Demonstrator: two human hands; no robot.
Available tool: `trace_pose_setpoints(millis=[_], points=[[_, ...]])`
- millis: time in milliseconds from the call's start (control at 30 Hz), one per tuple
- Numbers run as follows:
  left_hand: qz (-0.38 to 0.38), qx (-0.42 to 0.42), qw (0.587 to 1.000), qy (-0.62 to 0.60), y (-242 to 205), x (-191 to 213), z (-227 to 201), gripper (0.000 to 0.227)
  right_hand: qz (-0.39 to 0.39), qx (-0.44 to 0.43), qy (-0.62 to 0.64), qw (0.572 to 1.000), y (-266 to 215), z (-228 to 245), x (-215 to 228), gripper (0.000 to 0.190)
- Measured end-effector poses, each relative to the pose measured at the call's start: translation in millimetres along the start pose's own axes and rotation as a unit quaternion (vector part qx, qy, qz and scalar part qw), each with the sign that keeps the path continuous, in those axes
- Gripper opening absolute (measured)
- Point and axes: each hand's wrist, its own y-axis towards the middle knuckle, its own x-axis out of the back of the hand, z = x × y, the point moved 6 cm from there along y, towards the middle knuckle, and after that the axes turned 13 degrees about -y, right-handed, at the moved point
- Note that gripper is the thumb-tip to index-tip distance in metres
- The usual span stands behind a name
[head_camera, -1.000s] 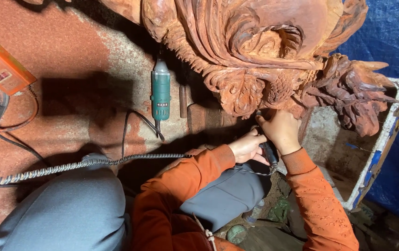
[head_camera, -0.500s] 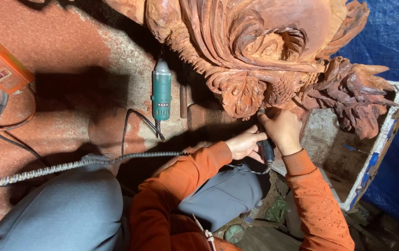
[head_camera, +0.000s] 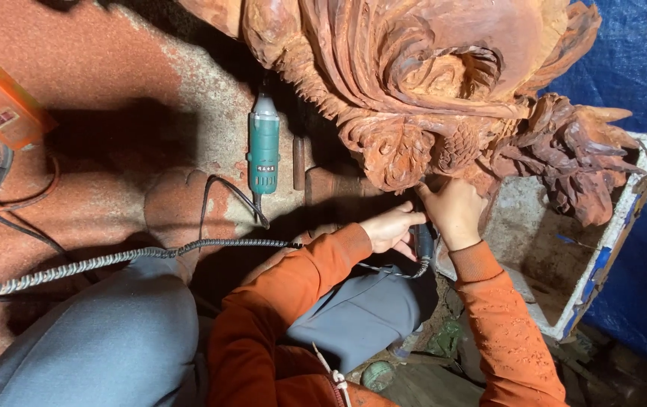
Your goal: Carving and detailing an intricate wooden sculpture using a rotary tool while sitting on the floor.
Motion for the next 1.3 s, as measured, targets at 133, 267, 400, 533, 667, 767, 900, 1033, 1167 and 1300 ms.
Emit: trace_pose_setpoints(millis=[133, 267, 400, 533, 667, 767, 900, 1033, 1167, 1300], points=[[-0.002, -0.010, 1.000, 0.030, 13.1, 7.9, -5.3, 0.090, 0.003, -0.024, 0.040, 0.999, 11.5, -12.0, -12.1, 0.044], [0.001, -0.009, 0.998, 0.070, 5.5, 4.8, -17.1, 0.092, -0.030, -0.032, 0.077, 0.996, 11.8, -10.2, -9.7, 0.042], [-0.001, -0.007, 0.998, 0.061, 11.2, 9.5, -10.1, 0.090, -0.017, -0.024, 0.056, 0.998, 12.1, -7.8, -13.0, 0.045], [-0.008, -0.006, 1.000, 0.005, 3.7, -4.9, -3.5, 0.091, -0.016, -0.010, 0.017, 1.000, 7.6, -5.4, -7.2, 0.033], [0.000, -0.033, 0.999, 0.042, -7.2, -24.4, -8.9, 0.095, -0.039, -0.016, 0.081, 0.996, 2.4, -15.9, -3.6, 0.036], [-0.012, -0.060, 0.994, 0.092, 2.0, -22.0, -11.2, 0.094, -0.074, -0.024, 0.125, 0.989, -1.8, -18.1, 2.7, 0.032], [-0.026, -0.069, 0.991, 0.109, 5.6, -19.0, -7.0, 0.092, -0.090, -0.025, 0.140, 0.986, -5.5, -17.8, 4.8, 0.030], [-0.026, -0.060, 0.993, 0.103, -7.3, -28.7, -11.8, 0.094, -0.094, -0.025, 0.129, 0.987, -1.2, -20.5, -1.4, 0.033], [-0.019, -0.049, 0.996, 0.072, -19.9, -39.7, -15.8, 0.089, -0.069, -0.015, 0.120, 0.990, 0.6, -23.2, -4.0, 0.034], [-0.011, -0.042, 0.999, 0.026, -30.5, -49.6, -19.0, 0.091, -0.054, 0.005, 0.099, 0.994, 4.0, -19.3, -2.3, 0.037]])
